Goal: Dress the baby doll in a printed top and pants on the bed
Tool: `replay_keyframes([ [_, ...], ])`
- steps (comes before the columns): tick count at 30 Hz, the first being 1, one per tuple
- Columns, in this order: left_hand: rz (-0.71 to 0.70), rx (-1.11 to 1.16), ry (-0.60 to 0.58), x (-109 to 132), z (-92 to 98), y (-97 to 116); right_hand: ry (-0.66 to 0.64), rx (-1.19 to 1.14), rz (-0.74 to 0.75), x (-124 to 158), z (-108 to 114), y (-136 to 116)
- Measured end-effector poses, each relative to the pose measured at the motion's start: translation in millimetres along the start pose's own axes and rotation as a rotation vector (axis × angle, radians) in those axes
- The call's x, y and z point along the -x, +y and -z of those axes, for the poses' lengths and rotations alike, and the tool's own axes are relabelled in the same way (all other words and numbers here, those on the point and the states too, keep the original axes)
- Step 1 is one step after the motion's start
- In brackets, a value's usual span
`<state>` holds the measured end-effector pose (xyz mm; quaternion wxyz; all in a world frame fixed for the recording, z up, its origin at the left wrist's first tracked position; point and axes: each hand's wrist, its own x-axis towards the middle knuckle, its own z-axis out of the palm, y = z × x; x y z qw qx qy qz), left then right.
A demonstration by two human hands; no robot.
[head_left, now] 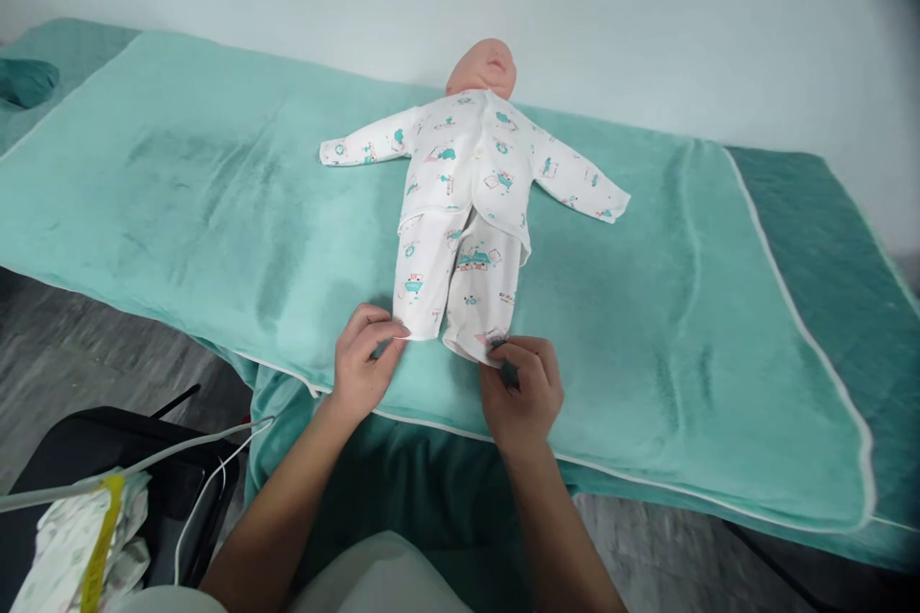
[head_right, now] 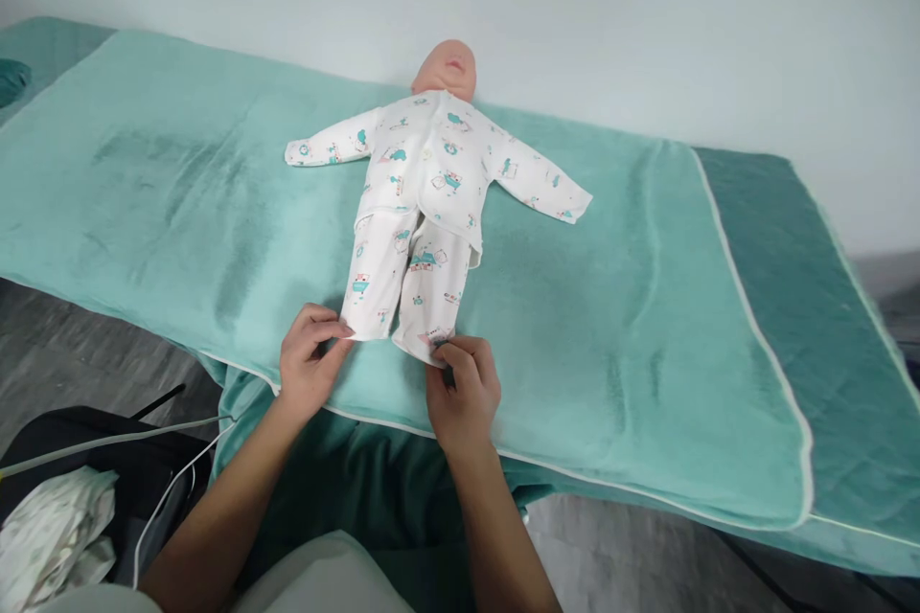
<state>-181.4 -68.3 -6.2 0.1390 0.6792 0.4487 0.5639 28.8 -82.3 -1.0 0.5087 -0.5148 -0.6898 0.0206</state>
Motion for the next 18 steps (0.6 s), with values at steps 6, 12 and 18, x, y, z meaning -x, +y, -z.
replay_keyframes([
  [6, -0.061, -0.037, -0.042, 1.2, -0.9, 2.2, -0.065, -0.014, -0.038, 9.5, 2.5, 0.7],
  [12, -0.063, -0.021, -0.035, 2.0, -2.5, 2.1, -0.106, -0.025, -0.056, 14.9, 5.3, 3.6],
  [18, -0.079, -0.094, -0.025, 5.5, -3.5, 3.3, -0.096, -0.008, -0.068, 16.7, 3.7, 4.4],
])
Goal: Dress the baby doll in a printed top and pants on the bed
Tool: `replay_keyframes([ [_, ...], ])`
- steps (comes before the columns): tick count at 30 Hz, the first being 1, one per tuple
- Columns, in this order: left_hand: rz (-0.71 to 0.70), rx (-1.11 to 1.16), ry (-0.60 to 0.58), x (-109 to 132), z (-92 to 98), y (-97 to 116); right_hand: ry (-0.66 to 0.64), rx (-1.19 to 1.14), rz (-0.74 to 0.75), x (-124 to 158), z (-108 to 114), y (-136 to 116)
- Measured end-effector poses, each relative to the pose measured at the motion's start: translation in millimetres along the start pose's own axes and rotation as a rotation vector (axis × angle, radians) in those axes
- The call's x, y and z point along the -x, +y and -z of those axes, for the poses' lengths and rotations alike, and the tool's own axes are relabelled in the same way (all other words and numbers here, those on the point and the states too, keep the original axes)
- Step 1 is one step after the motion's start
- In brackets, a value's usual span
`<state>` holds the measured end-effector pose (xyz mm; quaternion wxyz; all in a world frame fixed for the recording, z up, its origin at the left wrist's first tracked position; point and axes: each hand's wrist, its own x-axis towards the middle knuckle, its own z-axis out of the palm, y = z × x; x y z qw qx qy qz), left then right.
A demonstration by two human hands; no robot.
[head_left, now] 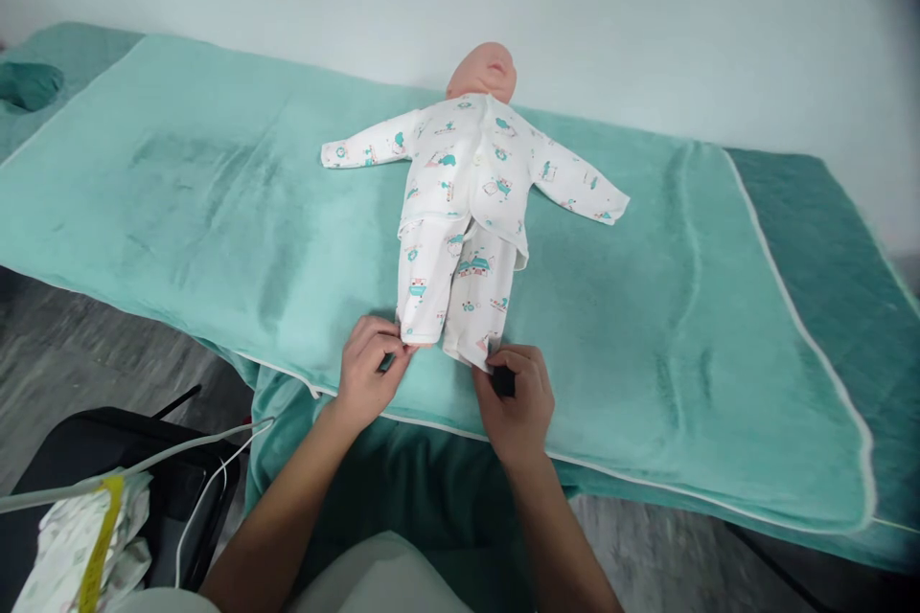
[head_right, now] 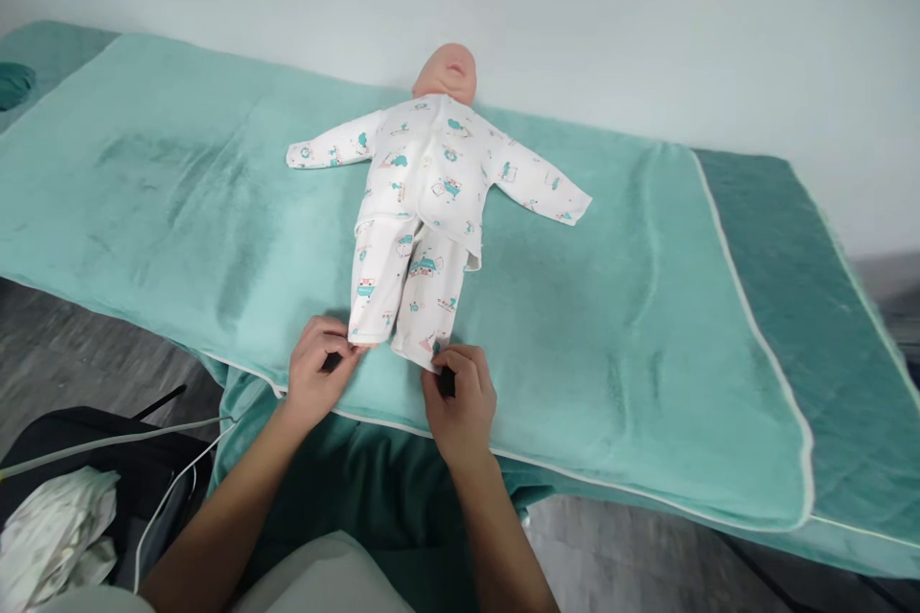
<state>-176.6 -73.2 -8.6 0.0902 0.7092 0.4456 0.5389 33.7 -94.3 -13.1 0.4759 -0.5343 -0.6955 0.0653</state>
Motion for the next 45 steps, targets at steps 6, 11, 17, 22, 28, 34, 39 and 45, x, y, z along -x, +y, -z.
replay_keyframes([
  [6, -0.023, -0.037, -0.011, 1.8, -0.5, 0.7, 0.004, 0.004, 0.003, -0.7, 0.0, -0.6],
  [11, -0.015, -0.033, -0.027, 4.4, -0.8, 0.9, 0.012, -0.007, 0.014, -0.7, 0.1, -1.4],
  [17, -0.015, -0.031, -0.021, 5.9, 0.2, 0.5, 0.013, -0.012, -0.003, 2.8, 0.3, 1.0],
  [22, 0.044, -0.061, 0.014, 9.9, -0.3, -1.6, 0.027, -0.02, 0.01, 0.7, 1.1, -2.7],
  [28, 0.089, -0.139, 0.0, 13.6, -3.6, -5.0, -0.082, 0.089, 0.147, -20.4, -2.7, -21.6],
  [34, 0.121, -0.138, -0.033, 12.2, -4.0, -5.3, -0.114, 0.158, 0.216, -38.2, -10.6, -32.7],
  [39, 0.143, -0.109, -0.044, 10.7, -2.6, -5.2, -0.177, 0.115, 0.218, -41.7, -14.1, -32.8],
  [45, 0.157, -0.044, -0.043, 2.4, 0.8, -2.5, -0.193, 0.071, 0.216, -42.7, -16.1, -31.1],
])
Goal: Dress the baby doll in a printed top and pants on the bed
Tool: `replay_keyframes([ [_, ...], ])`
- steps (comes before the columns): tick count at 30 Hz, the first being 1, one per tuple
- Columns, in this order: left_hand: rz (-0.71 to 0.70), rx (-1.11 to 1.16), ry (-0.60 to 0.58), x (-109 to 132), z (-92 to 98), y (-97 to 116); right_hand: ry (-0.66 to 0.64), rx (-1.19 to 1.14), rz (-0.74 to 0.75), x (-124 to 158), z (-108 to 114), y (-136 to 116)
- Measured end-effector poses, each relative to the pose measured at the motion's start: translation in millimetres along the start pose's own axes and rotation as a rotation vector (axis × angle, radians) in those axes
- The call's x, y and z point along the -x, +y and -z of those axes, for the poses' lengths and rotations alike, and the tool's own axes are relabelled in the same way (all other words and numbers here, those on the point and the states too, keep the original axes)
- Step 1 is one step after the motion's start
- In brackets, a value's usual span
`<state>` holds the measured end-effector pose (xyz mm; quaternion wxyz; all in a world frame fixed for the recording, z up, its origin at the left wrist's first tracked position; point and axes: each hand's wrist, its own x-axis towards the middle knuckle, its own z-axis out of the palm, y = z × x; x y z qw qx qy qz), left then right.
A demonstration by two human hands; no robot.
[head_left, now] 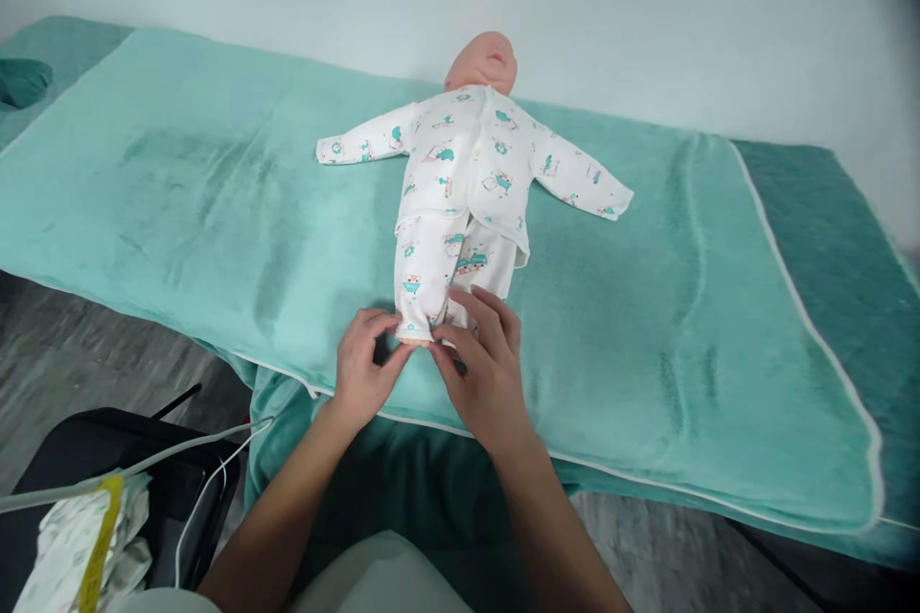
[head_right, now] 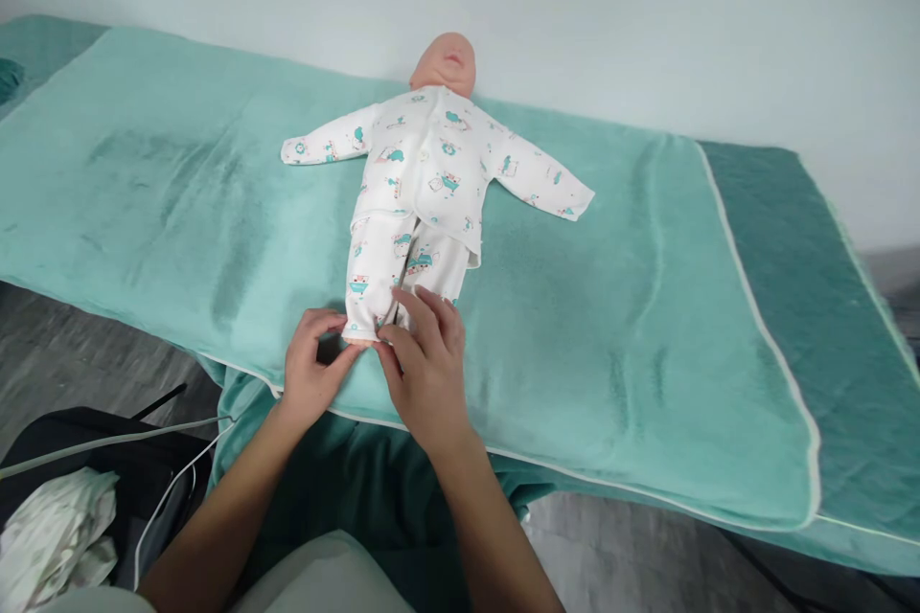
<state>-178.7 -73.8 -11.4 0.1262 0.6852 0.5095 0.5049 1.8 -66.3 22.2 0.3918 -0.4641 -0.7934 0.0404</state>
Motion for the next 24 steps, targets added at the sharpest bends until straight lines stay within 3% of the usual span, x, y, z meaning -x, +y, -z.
replay_keyframes([
  [12, 0.014, 0.025, -0.035, -11.4, 5.2, -4.6, -0.032, -0.053, 0.014, 13.7, 8.8, -17.0],
  [20, -0.03, -0.114, -0.054, -2.2, 4.6, -4.9, 0.023, -0.015, -0.04, 19.7, 0.8, -7.8],
  [24, -0.064, -0.161, -0.026, 4.9, 2.8, -4.8, 0.128, -0.026, -0.113, 29.8, 4.4, -2.4],
])
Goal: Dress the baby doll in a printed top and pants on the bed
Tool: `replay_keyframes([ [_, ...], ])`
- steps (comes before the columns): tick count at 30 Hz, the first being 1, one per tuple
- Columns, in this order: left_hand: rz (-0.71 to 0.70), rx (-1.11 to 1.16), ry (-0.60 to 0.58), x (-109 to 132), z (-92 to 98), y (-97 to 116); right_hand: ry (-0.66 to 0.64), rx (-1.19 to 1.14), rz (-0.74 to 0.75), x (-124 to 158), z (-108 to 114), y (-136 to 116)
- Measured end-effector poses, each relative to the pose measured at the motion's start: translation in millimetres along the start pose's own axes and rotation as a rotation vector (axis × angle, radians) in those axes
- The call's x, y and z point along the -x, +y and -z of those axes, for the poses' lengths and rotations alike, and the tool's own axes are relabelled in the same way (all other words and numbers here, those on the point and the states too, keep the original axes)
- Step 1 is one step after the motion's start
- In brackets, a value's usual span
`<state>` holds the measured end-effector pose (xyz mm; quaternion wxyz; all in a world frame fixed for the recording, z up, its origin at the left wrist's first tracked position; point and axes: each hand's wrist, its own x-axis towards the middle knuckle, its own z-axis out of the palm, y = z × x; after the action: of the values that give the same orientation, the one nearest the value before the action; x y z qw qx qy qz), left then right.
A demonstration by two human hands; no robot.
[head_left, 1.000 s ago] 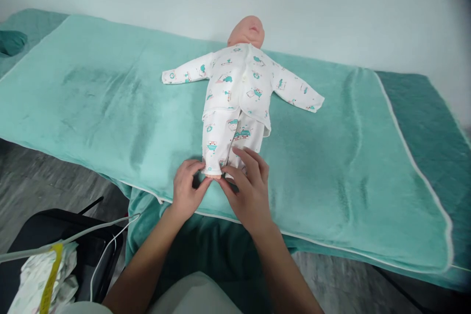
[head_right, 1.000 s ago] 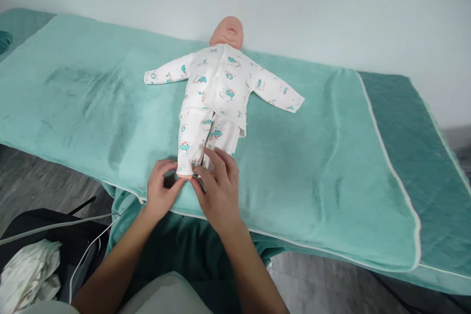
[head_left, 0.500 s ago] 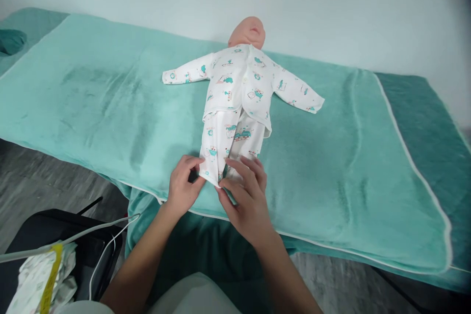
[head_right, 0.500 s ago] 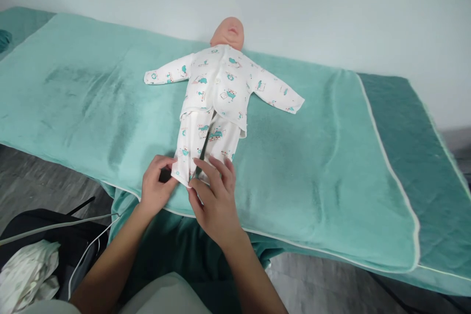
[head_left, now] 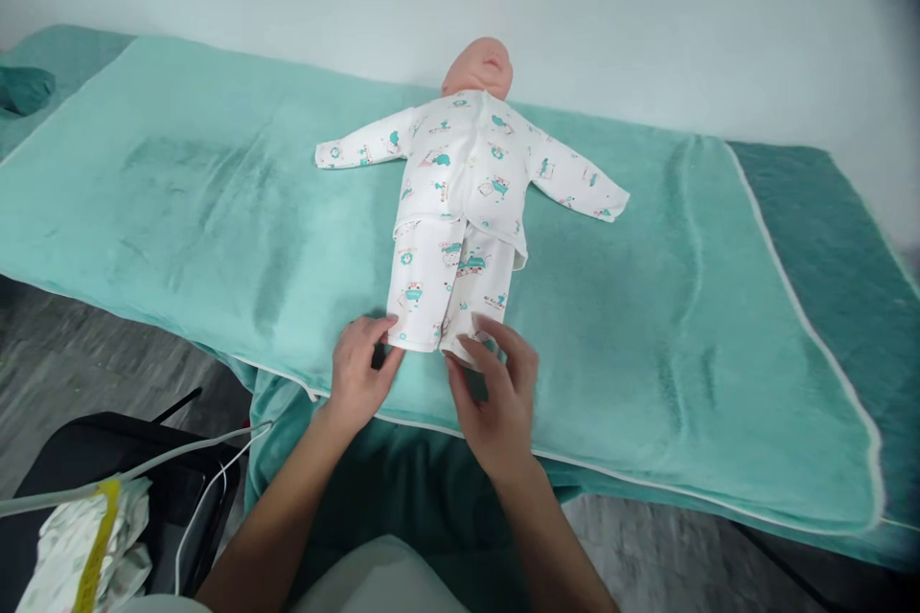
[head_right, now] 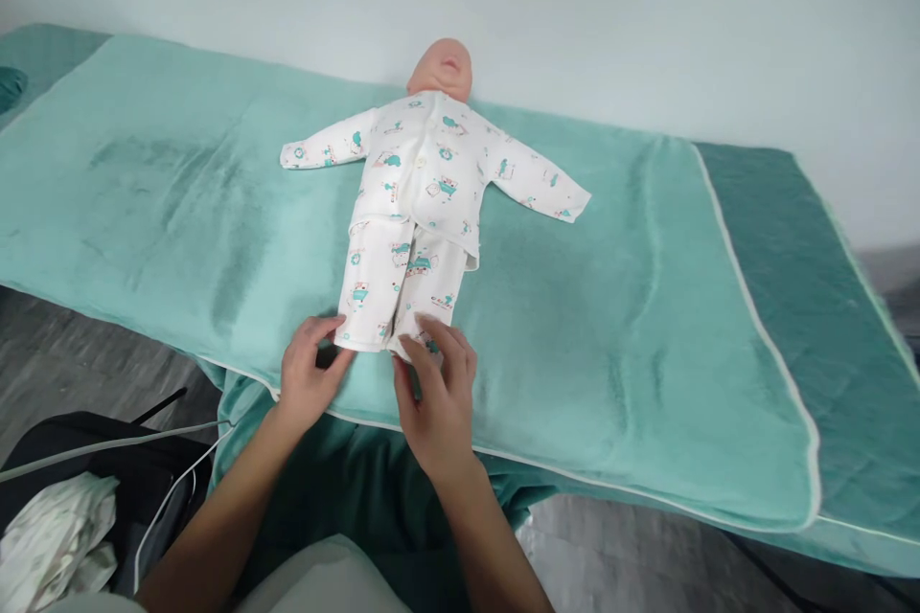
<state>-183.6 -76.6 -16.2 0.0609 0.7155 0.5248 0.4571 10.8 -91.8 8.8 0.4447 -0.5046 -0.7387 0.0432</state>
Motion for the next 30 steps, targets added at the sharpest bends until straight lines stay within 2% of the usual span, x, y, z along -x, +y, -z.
replay_keyframes([
  [3, -0.011, -0.001, -0.003, 4.7, 0.3, 3.8, 0.067, -0.004, -0.072, 9.7, 5.8, 8.1],
  [6, -0.027, 0.008, -0.021, 16.4, 8.6, 7.8, 0.074, -0.008, -0.085, 21.8, 14.2, 17.8],
  [9, -0.029, -0.005, -0.018, 44.3, 28.0, 1.7, 0.072, 0.018, -0.102, 38.2, 25.0, 27.4],
  [11, 0.017, -0.072, -0.022, 72.3, 46.0, -12.2, 0.077, 0.047, -0.129, 50.3, 31.4, 33.5],
  [13, 0.155, -0.21, -0.05, 104.7, 66.2, -33.1, 0.071, 0.056, -0.138, 59.9, 35.2, 38.8],
  [15, 0.363, -0.336, -0.056, 137.2, 86.6, -56.7, 0.047, 0.057, -0.159, 63.9, 35.6, 42.3],
  [19, 0.702, -0.542, -0.023, 187.8, 124.6, -92.7, 0.003, 0.059, -0.228, 52.7, 27.9, 40.6],
  [24, 0.984, -0.88, -0.029, 223.5, 181.2, -104.6, -0.026, 0.009, -0.213, 35.9, 15.6, 27.7],
  [27, 1.216, -1.001, -0.106, 247.4, 221.1, -107.0, -0.047, -0.03, -0.153, 40.7, 11.8, 18.5],
  [30, 1.373, -1.072, -0.079, 276.1, 256.4, -109.9, -0.061, -0.067, -0.128, 51.8, 9.8, 8.6],
])
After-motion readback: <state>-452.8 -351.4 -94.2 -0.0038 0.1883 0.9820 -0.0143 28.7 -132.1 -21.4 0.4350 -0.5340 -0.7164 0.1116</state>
